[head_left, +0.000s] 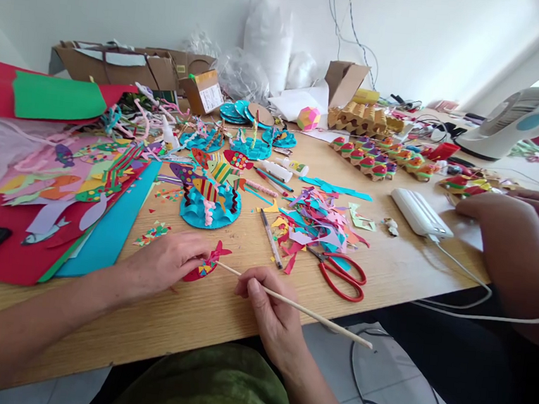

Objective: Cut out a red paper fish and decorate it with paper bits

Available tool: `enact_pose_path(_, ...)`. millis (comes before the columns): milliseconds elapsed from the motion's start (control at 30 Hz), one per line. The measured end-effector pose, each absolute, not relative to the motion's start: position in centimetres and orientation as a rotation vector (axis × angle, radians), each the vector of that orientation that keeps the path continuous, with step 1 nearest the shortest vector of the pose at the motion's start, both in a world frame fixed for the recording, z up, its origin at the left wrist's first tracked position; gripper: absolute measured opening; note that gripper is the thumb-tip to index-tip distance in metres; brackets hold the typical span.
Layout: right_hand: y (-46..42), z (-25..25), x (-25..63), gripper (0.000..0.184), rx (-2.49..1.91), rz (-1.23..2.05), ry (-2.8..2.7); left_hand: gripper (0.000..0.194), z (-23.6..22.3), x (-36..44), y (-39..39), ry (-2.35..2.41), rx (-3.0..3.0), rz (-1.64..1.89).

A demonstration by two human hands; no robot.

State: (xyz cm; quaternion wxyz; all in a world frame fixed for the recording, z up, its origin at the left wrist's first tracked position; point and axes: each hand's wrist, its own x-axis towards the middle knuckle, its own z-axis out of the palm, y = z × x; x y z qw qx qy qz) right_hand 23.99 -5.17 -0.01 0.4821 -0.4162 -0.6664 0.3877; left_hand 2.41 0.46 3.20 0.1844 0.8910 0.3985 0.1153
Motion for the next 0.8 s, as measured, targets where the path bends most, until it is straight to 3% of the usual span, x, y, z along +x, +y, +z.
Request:
enact_pose_path(200, -4.9, 0.6, 23.8, 0.022, -1.027, 1.082, -1.648, 0.028, 1.2, 0.4, -1.8, 0.965, 2.769, 0.520)
enact_pose_path(800, -4.7, 0.8, 22.5, 0.027, -1.102, 0.934, -1.709, 0.029, 0.0, 0.2, -2.6, 0.922, 2.804, 0.810)
